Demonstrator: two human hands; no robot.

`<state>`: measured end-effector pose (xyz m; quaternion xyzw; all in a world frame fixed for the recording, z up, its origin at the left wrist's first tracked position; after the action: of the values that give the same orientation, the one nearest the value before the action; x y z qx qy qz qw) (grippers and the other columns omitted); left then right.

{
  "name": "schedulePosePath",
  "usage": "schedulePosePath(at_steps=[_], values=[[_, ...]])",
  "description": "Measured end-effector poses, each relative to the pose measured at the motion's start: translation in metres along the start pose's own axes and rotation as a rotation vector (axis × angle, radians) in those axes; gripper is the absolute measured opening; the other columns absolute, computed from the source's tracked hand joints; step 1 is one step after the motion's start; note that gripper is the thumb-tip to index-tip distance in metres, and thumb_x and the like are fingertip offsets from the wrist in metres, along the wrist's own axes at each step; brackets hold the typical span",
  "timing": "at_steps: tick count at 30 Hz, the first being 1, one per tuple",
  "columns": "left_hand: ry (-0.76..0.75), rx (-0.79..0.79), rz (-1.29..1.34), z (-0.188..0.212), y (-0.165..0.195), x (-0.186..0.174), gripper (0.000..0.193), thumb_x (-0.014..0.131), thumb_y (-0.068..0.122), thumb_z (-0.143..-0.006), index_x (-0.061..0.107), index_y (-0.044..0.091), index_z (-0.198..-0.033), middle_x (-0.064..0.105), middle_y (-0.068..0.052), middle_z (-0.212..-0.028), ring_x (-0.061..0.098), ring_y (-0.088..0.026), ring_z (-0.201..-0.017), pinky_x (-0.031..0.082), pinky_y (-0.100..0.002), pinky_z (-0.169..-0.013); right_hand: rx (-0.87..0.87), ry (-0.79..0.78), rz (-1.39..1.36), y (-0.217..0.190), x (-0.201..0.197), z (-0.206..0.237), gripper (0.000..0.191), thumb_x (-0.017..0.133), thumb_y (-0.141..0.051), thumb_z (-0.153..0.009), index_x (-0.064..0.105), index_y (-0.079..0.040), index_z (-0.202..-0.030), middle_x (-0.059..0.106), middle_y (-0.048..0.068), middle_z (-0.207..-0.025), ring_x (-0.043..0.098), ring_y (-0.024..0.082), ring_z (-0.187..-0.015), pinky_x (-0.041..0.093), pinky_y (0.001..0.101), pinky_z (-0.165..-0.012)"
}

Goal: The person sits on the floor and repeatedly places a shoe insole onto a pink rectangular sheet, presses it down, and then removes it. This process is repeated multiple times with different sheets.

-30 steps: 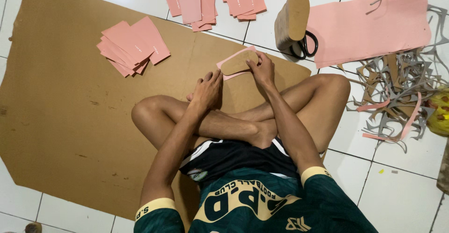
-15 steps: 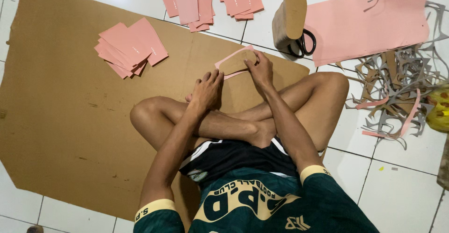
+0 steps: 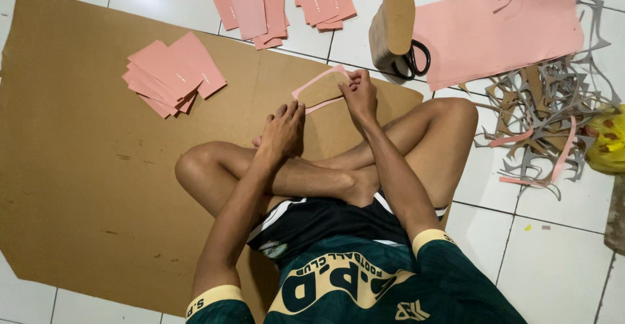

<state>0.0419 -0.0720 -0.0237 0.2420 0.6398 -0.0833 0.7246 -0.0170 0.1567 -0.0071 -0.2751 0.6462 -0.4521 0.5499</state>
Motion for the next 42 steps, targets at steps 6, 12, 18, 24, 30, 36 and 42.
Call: schedulePosePath(at_steps=[6,12,18,24,30,36,42], values=[[0.010,0.013,-0.025,-0.003,-0.001,0.001,0.058,0.059,0.020,-0.093,0.047,0.008,-0.149,0.047,-0.011,-0.151,0.048,-0.031,-0.136,0.050,-0.053,-0.092,0.141,-0.051,0.174,0.004,0.003,0.000,0.037,0.081,-0.022,-0.089,0.054,-0.003,-0.108,0.067,0.007,-0.088,0.067,0.022,-0.080,0.054,0.0386,-0.073],[0.055,-0.003,-0.001,-0.006,0.012,-0.018,0.058,0.068,0.020,-0.085,0.051,0.004,-0.137,0.049,-0.020,-0.146,0.048,-0.036,-0.136,0.047,-0.050,-0.101,-0.196,0.068,0.325,-0.018,-0.005,-0.001,0.057,0.086,-0.021,-0.078,0.049,0.001,-0.115,0.055,0.023,-0.107,0.056,0.041,-0.099,0.049,0.0469,-0.078],[0.056,-0.079,0.168,-0.037,0.026,-0.028,0.067,0.080,0.039,-0.076,0.054,-0.001,-0.122,0.058,-0.021,-0.128,0.057,-0.037,-0.120,0.049,-0.048,-0.096,0.143,-0.061,0.159,0.004,-0.011,0.008,0.032,0.067,-0.028,-0.098,0.065,-0.005,-0.120,0.073,0.011,-0.100,0.071,0.025,-0.092,0.054,0.0385,-0.081],[0.125,-0.089,0.220,-0.028,0.027,-0.021,0.031,0.075,0.027,-0.095,0.062,0.003,-0.110,0.072,-0.019,-0.096,0.070,-0.038,-0.087,0.055,-0.047,-0.075,0.175,0.167,-0.021,0.025,-0.028,0.011,0.037,0.063,-0.037,-0.099,0.069,-0.004,-0.117,0.076,0.008,-0.108,0.072,0.016,-0.099,0.054,0.0313,-0.082],[0.314,-0.249,1.180,-0.012,0.008,-0.012,0.023,0.063,0.016,-0.103,0.072,-0.002,-0.114,0.072,-0.019,-0.089,0.076,-0.031,-0.079,0.065,-0.039,-0.071,0.427,-0.098,-0.702,0.021,-0.008,0.018,0.043,0.056,-0.042,-0.101,0.050,-0.017,-0.135,0.067,0.002,-0.118,0.070,0.013,-0.106,0.059,0.0332,-0.089],[0.305,-0.244,1.878,-0.007,0.019,-0.029,0.042,0.041,0.020,-0.109,0.058,-0.010,-0.133,0.072,-0.020,-0.111,0.075,-0.029,-0.096,0.066,-0.041,-0.083,-0.021,-0.286,-0.605,-0.063,-0.028,0.014,0.033,0.072,-0.021,-0.099,0.067,0.002,-0.123,0.075,0.005,-0.099,0.071,0.009,-0.086,0.062,0.0280,-0.074],[0.374,-0.188,1.943,-0.001,0.044,-0.074,0.042,0.039,0.019,-0.109,0.055,-0.012,-0.131,0.069,-0.022,-0.117,0.074,-0.030,-0.108,0.066,-0.042,-0.089,-0.159,-0.243,-0.469,-0.135,-0.062,0.009,0.030,0.072,-0.022,-0.100,0.070,0.001,-0.120,0.075,0.002,-0.091,0.069,0.006,-0.079,0.064,0.0258,-0.070]])
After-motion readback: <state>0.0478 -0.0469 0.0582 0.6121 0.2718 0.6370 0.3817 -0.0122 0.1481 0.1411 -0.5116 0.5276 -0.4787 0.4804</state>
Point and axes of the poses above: each hand's wrist, its own z-axis away from the middle knuckle, its own x-axis out of the palm, y = z × x, the point moved 5 cm from there along -z, towards the middle knuckle
